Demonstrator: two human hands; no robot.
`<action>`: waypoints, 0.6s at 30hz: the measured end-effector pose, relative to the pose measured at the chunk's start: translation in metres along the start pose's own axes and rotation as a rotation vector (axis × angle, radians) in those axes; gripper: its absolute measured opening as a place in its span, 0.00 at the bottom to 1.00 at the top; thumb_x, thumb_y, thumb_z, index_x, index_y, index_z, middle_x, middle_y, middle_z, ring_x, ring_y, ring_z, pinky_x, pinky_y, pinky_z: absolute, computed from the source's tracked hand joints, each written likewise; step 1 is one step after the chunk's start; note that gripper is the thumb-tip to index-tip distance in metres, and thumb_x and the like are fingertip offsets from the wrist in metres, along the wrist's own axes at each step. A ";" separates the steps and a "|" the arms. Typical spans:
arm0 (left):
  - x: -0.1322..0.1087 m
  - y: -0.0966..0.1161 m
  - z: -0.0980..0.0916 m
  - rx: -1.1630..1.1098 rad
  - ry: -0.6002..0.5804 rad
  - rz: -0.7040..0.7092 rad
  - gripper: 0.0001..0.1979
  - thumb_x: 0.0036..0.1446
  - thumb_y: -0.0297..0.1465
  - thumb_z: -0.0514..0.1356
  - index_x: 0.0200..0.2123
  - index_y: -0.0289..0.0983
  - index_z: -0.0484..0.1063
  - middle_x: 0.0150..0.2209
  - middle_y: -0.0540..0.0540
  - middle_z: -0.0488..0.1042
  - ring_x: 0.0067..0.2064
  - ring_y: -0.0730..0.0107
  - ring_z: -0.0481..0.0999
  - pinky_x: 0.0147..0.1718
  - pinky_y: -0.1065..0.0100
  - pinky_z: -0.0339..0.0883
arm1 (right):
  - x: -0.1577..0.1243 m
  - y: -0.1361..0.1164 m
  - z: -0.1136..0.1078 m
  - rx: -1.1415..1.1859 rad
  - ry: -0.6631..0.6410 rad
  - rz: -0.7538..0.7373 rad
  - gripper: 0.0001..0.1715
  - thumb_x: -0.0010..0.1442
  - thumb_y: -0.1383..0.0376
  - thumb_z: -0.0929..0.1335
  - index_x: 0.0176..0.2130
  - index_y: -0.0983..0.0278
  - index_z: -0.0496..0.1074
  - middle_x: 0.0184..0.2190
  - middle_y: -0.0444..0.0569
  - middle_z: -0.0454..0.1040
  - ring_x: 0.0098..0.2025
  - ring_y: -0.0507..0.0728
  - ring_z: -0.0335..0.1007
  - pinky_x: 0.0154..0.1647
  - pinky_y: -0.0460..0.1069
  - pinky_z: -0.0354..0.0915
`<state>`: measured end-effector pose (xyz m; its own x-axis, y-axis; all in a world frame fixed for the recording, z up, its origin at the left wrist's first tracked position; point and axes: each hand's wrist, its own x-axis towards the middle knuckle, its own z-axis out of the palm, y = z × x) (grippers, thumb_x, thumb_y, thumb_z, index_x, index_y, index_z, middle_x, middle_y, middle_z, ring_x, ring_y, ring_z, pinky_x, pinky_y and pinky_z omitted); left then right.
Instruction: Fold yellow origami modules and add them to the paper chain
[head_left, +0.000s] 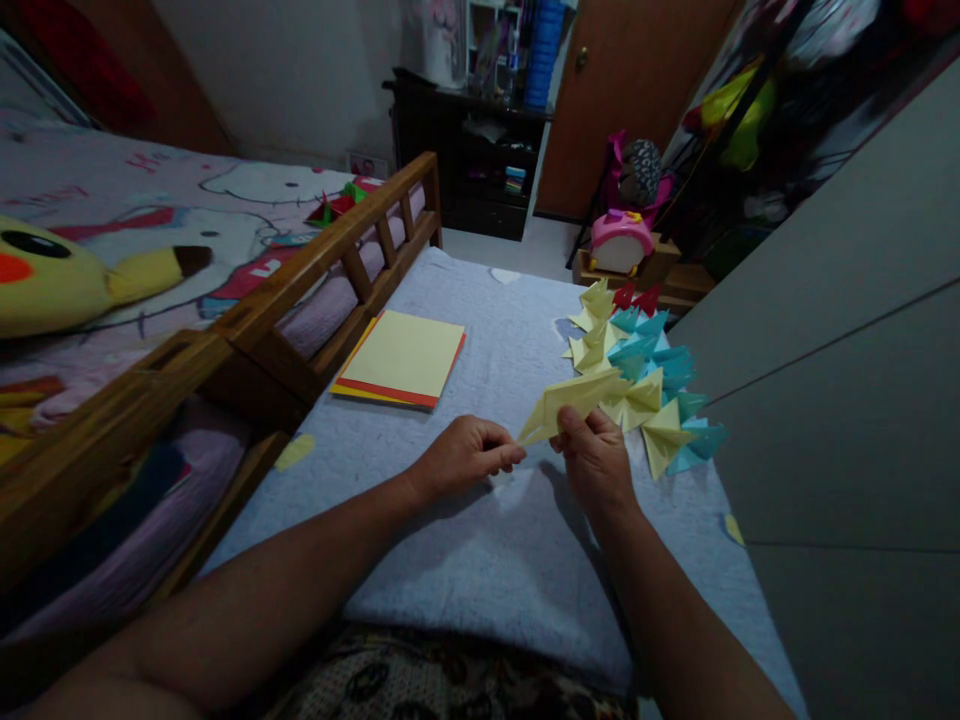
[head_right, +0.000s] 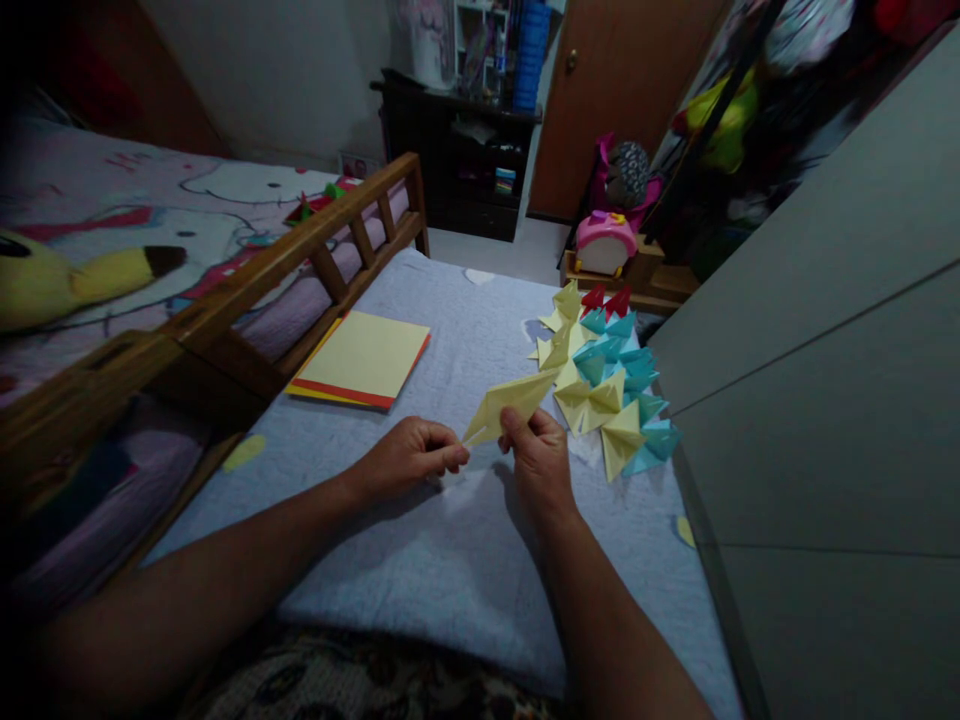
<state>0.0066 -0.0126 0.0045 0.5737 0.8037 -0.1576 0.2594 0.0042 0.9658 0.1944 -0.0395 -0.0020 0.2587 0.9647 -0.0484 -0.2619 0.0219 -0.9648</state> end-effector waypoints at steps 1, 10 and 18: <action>0.001 -0.001 -0.001 0.033 0.013 0.003 0.16 0.58 0.38 0.61 0.23 0.34 0.76 0.19 0.50 0.68 0.22 0.75 0.64 0.22 0.72 0.55 | 0.001 -0.001 -0.002 -0.005 0.033 -0.023 0.20 0.54 0.50 0.75 0.26 0.61 0.71 0.20 0.39 0.64 0.23 0.50 0.56 0.25 0.47 0.55; -0.001 -0.002 -0.004 0.156 0.429 0.430 0.29 0.52 0.30 0.69 0.57 0.41 0.68 0.56 0.41 0.66 0.32 0.78 0.71 0.28 0.74 0.67 | -0.009 -0.006 -0.001 -0.583 -0.092 -0.546 0.13 0.62 0.66 0.67 0.42 0.56 0.81 0.38 0.48 0.72 0.39 0.57 0.69 0.41 0.53 0.66; -0.003 -0.003 -0.008 0.340 0.304 0.617 0.08 0.63 0.25 0.59 0.42 0.39 0.77 0.45 0.44 0.77 0.47 0.66 0.77 0.47 0.64 0.72 | -0.008 0.006 0.003 -0.811 -0.180 -0.730 0.22 0.64 0.72 0.64 0.50 0.54 0.77 0.42 0.50 0.72 0.44 0.57 0.72 0.45 0.54 0.70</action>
<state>-0.0019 -0.0102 0.0036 0.4664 0.7292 0.5007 0.2144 -0.6424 0.7358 0.1884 -0.0465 -0.0069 -0.0533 0.8157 0.5761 0.6032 0.4861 -0.6324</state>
